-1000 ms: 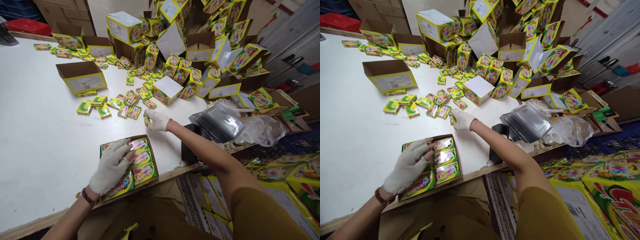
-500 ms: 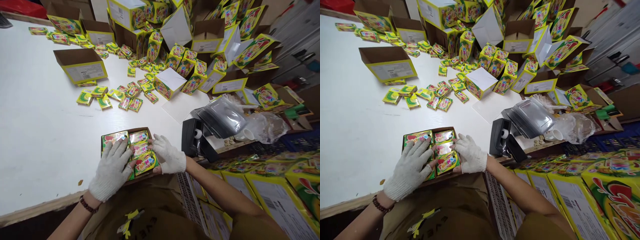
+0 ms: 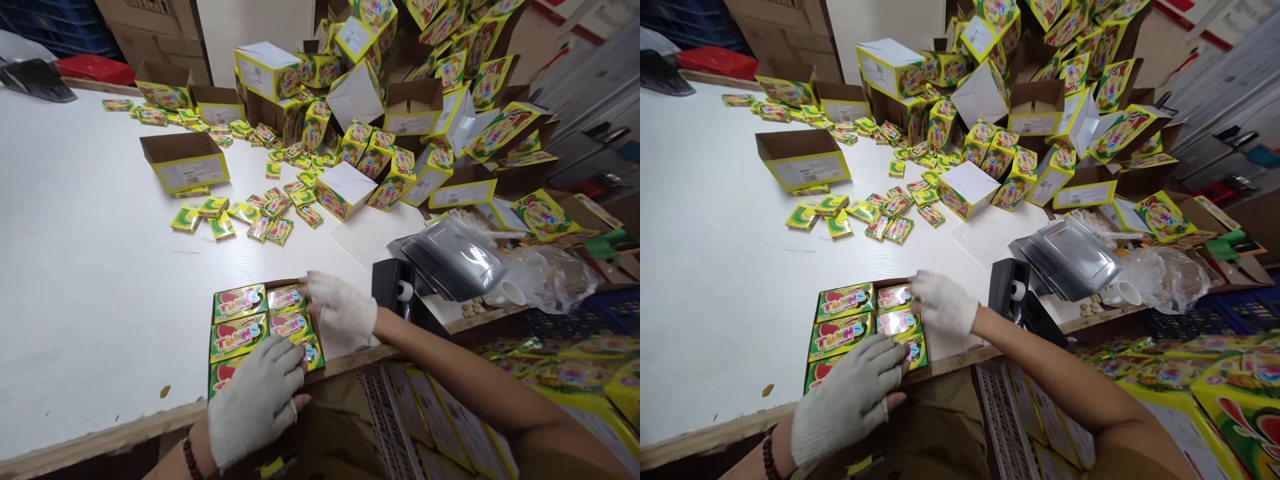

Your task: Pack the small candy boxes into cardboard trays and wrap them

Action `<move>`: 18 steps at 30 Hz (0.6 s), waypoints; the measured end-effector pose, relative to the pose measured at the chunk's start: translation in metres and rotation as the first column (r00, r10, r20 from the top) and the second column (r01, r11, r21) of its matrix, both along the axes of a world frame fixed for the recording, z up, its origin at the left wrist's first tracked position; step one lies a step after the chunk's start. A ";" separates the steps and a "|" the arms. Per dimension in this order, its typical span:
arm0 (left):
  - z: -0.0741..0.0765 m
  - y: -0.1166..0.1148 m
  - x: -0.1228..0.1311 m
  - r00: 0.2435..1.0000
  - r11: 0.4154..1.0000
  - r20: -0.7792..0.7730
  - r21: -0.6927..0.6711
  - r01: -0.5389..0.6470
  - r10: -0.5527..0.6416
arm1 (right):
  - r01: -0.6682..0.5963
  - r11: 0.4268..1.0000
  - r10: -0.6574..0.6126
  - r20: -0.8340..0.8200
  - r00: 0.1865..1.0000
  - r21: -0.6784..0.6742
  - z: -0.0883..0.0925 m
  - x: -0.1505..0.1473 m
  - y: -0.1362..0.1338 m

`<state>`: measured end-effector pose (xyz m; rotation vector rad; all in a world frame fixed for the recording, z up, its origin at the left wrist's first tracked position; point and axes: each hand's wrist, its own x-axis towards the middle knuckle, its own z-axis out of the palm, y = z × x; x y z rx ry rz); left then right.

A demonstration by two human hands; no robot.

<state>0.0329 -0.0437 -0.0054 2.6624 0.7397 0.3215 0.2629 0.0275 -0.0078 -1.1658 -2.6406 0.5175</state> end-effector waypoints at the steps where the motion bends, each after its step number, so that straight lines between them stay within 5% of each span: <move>1: -0.001 0.000 0.000 1.000 1.000 -0.020 0.003 0.009 -0.009 | 0.072 0.997 -0.072 -0.044 0.996 0.003 -0.001 0.000 0.024; 5: -0.004 0.000 0.004 0.994 1.000 -0.110 0.010 -0.008 0.009 | 0.219 0.975 -0.221 0.166 0.961 0.027 -0.015 -0.020 0.119; 10: -0.003 -0.004 0.002 0.998 0.997 0.004 0.044 -0.067 0.067 | 0.069 0.989 -0.134 0.574 0.808 0.134 -0.026 -0.054 0.191; 15: -0.002 0.000 -0.014 0.971 0.954 0.115 0.195 -0.228 0.208 | 0.112 0.994 -0.094 0.680 0.727 0.017 -0.024 -0.047 0.195; 18: -0.005 0.010 -0.025 0.957 0.918 0.087 0.271 -0.291 0.278 | 0.202 0.974 -0.101 0.596 0.797 -0.104 -0.013 -0.024 0.164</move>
